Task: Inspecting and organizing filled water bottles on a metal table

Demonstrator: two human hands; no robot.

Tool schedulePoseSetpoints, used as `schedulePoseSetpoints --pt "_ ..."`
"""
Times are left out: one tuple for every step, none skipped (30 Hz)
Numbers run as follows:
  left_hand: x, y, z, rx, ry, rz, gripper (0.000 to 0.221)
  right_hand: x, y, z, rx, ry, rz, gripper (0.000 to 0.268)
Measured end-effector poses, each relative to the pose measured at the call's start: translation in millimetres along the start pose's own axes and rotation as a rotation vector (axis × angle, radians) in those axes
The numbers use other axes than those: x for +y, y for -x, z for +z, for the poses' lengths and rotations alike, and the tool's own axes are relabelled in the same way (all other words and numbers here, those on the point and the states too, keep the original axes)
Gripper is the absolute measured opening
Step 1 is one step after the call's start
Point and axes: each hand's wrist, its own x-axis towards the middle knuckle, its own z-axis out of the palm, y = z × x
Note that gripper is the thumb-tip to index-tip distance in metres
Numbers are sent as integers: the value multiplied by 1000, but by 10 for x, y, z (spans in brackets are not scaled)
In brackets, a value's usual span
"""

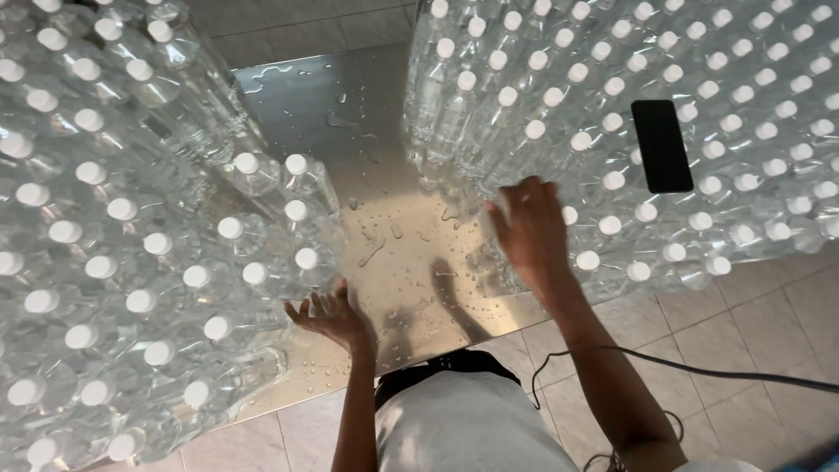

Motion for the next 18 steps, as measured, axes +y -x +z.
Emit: schedulePoseSetpoints --pt "-32 -17 31 -6 -4 34 102 309 -1 -77 79 217 79 40" --pt "-162 -55 -33 -17 -7 29 102 516 57 -124 77 224 89 40" --pt "-289 -96 -101 -33 -60 18 100 716 119 -175 7 367 135 48" --pt "-413 -134 -179 -39 -109 9 99 907 152 -218 -64 505 170 58" --pt "-734 -143 -287 -39 -108 6 99 845 147 -296 -65 509 169 58" --pt "-1039 -190 -383 -141 -169 -5 99 771 123 -355 -208 362 158 61" --pt "-1343 -241 -478 -244 -231 -16 100 696 100 -415 -348 214 144 64" --pt "-1286 -145 -470 -247 -232 -16 100 783 152 -198 -348 214 148 64" --pt "-1230 -53 -467 -327 -232 -120 89 866 207 20 -237 298 98 51" --pt "-1175 39 -468 -400 -228 -222 78 945 245 250 -124 377 42 41" --pt "-1106 87 -438 -398 -228 -219 78 828 258 259 -122 375 40 41" --pt "-1030 131 -425 -587 -202 -250 75 697 270 274 -64 326 13 43" --pt "-954 173 -414 -777 -175 -281 72 561 283 289 -7 278 -13 44" --pt "-919 211 -352 -767 -177 -277 72 454 330 359 -7 270 -20 44" --pt "-882 244 -293 -937 -256 -165 79 342 377 427 27 241 -94 39" --pt "-843 271 -220 -1100 -335 -50 90 229 399 494 61 211 -172 34" --pt "-655 269 -169 -1085 -336 -45 90 73 437 275 62 202 -184 34" --pt "-469 270 -109 -1212 -444 137 104 -73 439 62 23 85 -204 32"
